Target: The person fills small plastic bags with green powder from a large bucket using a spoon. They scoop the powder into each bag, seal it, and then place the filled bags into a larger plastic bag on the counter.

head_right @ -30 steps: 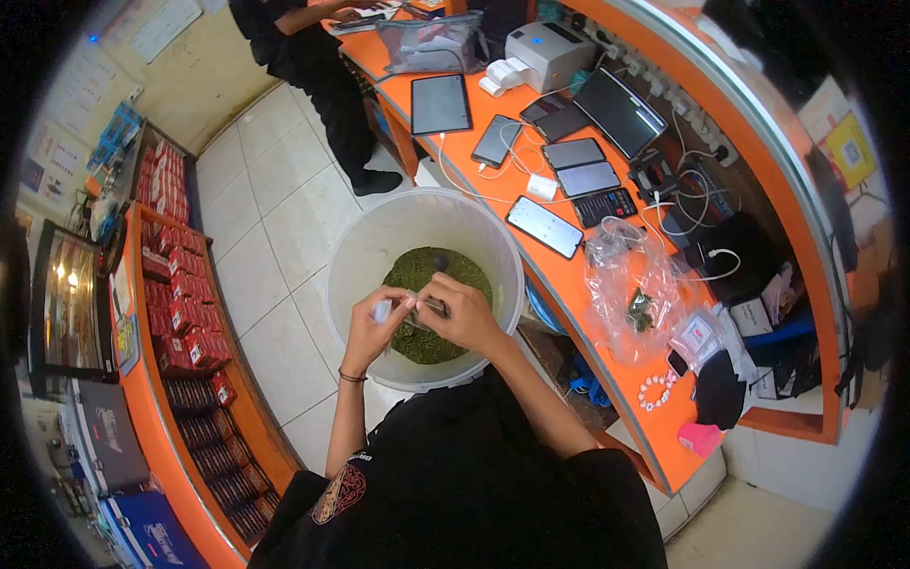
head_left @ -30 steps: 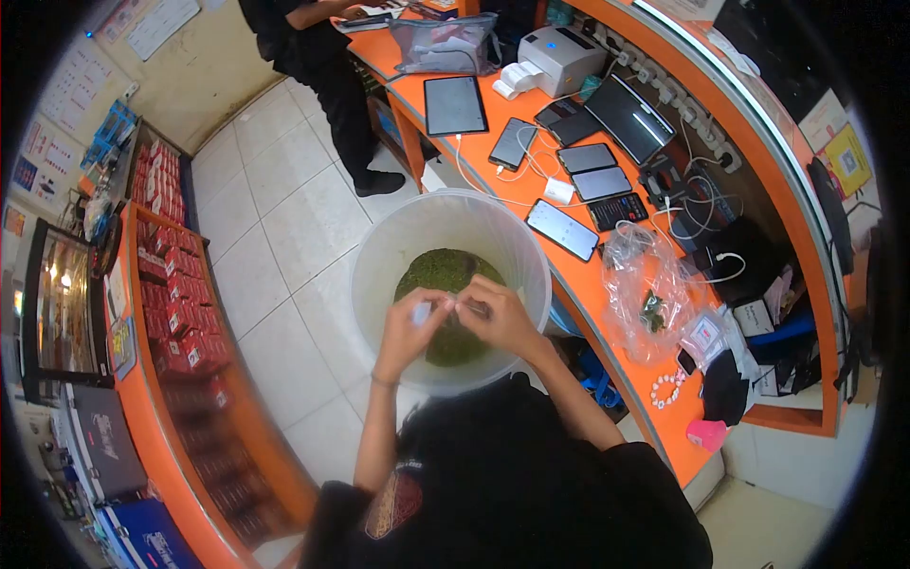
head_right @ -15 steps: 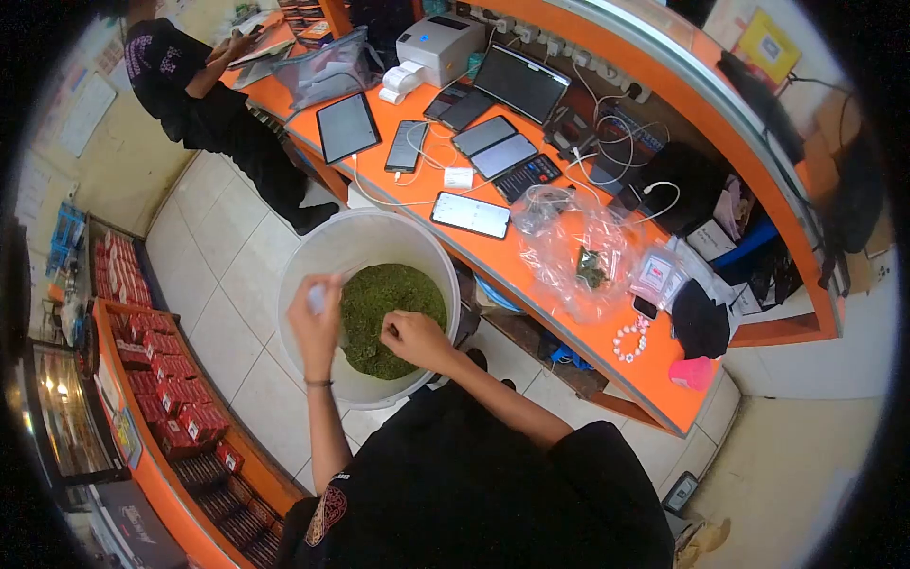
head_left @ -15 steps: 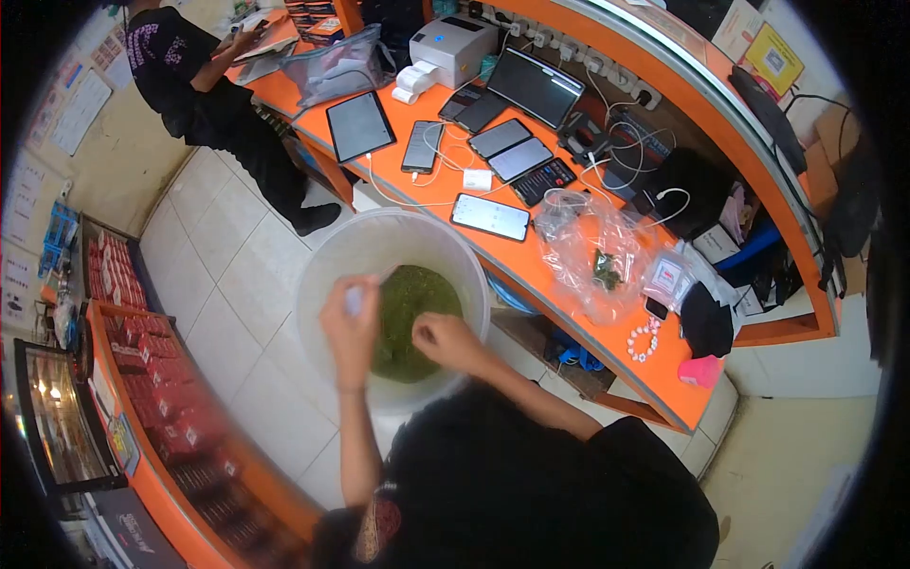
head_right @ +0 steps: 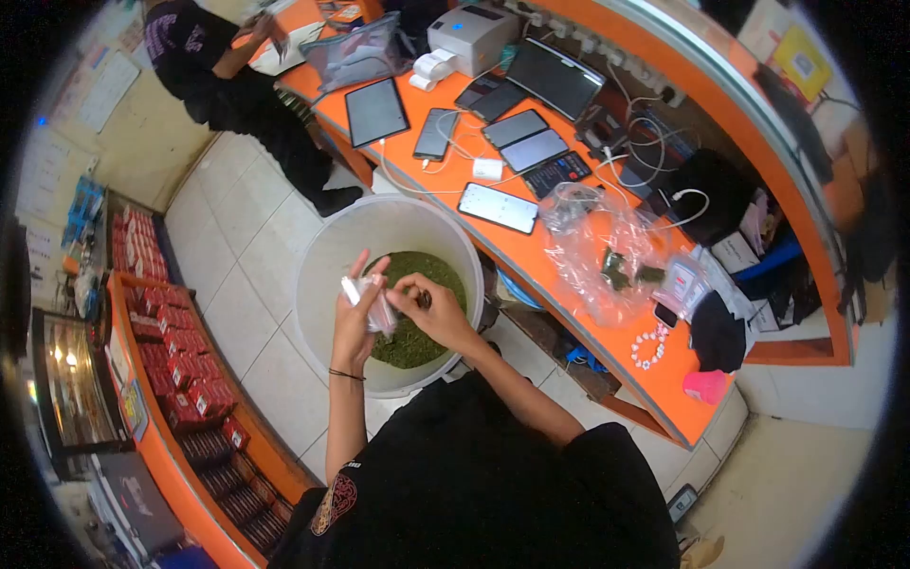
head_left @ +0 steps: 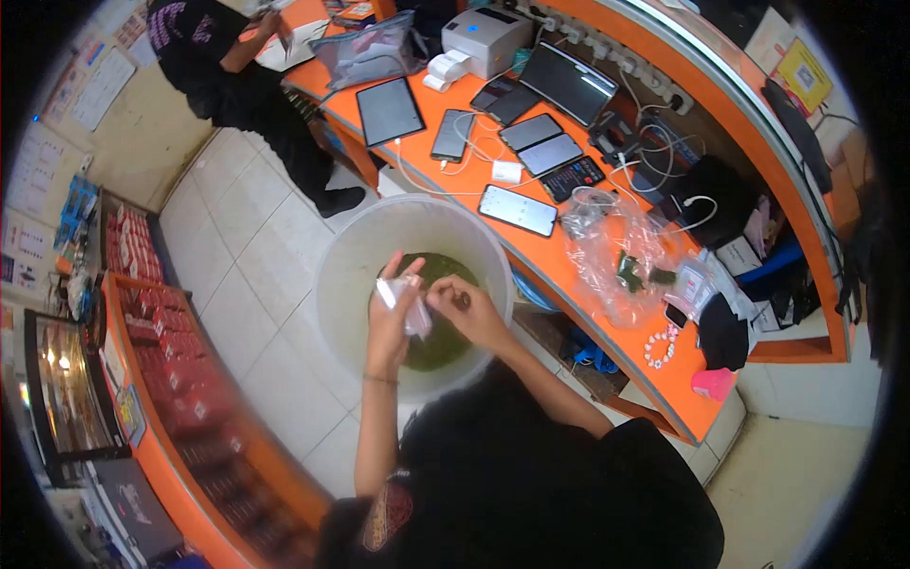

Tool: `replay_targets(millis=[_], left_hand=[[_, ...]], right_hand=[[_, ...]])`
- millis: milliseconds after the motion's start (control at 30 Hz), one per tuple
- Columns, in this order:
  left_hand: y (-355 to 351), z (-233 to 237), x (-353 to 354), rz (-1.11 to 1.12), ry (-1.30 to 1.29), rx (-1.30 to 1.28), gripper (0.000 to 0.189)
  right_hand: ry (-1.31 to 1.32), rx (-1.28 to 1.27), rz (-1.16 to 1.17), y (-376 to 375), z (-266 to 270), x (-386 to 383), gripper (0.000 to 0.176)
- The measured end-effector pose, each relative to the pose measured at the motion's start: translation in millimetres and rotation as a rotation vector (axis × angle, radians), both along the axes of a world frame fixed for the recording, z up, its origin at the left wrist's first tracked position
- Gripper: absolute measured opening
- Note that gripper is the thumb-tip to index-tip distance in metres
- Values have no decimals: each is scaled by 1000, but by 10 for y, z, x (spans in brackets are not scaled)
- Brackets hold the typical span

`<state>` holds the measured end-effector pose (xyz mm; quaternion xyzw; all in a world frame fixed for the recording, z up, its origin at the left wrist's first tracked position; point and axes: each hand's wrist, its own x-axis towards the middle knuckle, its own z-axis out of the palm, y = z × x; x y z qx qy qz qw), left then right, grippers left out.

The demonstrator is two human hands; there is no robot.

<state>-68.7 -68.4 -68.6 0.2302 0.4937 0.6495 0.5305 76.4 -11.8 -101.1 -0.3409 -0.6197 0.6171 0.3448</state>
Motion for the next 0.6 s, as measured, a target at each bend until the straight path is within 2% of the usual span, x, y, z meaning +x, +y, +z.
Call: replay_targets(millis=[33,67,233,300,333,367,433,467,567,600], left_hand=[[-26,-37,4,4,-58,2,63],[-46,-65,17,23,-83,-8,63],[-190,-154,-80,29,-50,15,63],[-246,-257,-181,-86,275,-71,59],[-269,-270,-167,0,199,-42,47],[-293,-267,-194,8,201,-43,47],[-344,-252,-249,134,570,-193,35],[-349,-492,-295,314,808,-100,24],[-355,-350,-253,437,881,-126,21],[-345,-180,-145,318,806,-189,23]], right_hand=[[-24,65,103,7,18,-40,12],[11,113,35,2,-19,-112,17],[-30,110,41,124,-171,-116,14],[-77,87,22,141,-147,-76,15],[-121,144,6,134,-107,-71,17],[-118,145,14,120,-133,-74,17],[-83,29,-44,87,-231,-91,18],[-31,7,-86,93,-276,-112,17],[-100,109,-151,54,-203,-131,14],[-100,108,-148,17,-148,-144,14]])
